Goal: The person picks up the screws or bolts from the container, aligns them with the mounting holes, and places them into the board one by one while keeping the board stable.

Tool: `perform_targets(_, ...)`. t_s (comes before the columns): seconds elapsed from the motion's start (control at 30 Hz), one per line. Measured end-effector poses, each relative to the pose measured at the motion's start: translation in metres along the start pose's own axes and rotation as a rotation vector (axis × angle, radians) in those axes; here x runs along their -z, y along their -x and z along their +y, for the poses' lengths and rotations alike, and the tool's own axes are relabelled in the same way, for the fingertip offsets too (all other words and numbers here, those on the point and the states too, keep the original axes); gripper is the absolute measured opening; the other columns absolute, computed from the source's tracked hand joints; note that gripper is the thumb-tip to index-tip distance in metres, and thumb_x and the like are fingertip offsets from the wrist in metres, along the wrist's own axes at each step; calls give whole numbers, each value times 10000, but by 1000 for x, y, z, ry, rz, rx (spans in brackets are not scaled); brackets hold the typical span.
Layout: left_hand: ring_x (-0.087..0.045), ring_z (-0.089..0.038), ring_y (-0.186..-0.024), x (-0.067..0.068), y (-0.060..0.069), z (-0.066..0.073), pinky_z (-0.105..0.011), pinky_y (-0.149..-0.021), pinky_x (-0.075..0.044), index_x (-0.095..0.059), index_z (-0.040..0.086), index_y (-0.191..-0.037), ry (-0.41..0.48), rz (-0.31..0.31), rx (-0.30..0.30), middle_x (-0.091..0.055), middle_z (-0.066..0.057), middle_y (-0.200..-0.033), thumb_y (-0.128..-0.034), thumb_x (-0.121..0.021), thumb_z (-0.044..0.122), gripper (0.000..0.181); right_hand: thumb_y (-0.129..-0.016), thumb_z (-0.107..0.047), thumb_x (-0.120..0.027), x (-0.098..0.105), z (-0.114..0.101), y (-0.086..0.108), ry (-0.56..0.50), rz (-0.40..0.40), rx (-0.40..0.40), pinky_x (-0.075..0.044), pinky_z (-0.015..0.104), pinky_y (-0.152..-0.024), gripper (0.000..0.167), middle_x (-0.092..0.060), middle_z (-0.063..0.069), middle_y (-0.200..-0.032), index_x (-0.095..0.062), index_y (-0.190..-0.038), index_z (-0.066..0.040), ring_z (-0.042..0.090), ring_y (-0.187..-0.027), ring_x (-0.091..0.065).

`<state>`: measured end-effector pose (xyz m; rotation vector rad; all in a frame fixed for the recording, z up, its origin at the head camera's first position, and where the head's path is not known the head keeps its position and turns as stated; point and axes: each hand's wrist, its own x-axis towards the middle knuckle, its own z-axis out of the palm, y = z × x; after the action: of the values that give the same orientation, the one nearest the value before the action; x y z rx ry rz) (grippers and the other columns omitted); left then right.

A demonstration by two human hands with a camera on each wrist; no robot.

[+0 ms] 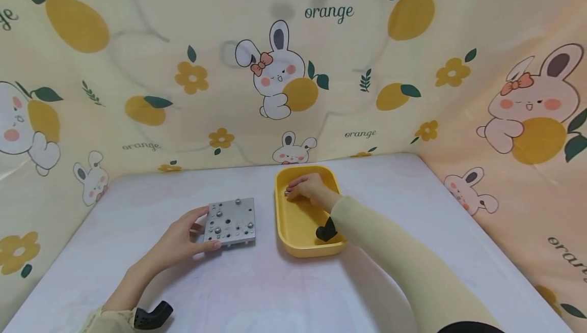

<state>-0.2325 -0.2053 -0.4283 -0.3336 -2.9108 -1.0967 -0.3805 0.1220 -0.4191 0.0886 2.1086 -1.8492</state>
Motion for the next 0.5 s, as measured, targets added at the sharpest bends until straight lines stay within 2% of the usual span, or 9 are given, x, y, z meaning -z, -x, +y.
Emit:
perform_targets(0.07,-581,-259,-1099,0,0,-1,-471,-922,-480,-363,43,-1500,-2,-1,2,-439,-161,-1450,-711,-853,505,1038,-784,159,-730,-3,1,0,13,-26,4,-553,384,-801,333,-695,237,-1037,-653,-1107,147,283,-888,-710)
perform_targets(0.27,-589,-259,-1084,1,0,-2,-455,-903,-495,-355,39,-1503,6,-3,10,-433,-169,-1455,-709,-852,509,1048,-744,192,-729,-10,2,1,96,-36,29,-573,351,-727,299,-714,210,-974,-672,-1027,115,279,-836,-714)
perform_targets(0.43,-599,-241,-1054,1,0,-1,-420,-860,-515,-357,39,-1502,16,-5,22,-452,-165,-1437,-699,-858,508,1056,-720,233,-702,-14,5,3,147,-48,74,-578,353,-697,267,-717,192,-882,-666,-960,120,320,-818,-709)
perform_targets(0.5,-598,-233,-1046,1,0,0,-413,-851,-516,-357,40,-1502,16,-7,27,-459,-163,-1429,-699,-859,506,1055,-709,225,-726,-14,5,3,198,-57,102,-578,336,-687,263,-716,175,-859,-669,-939,110,299,-798,-708)
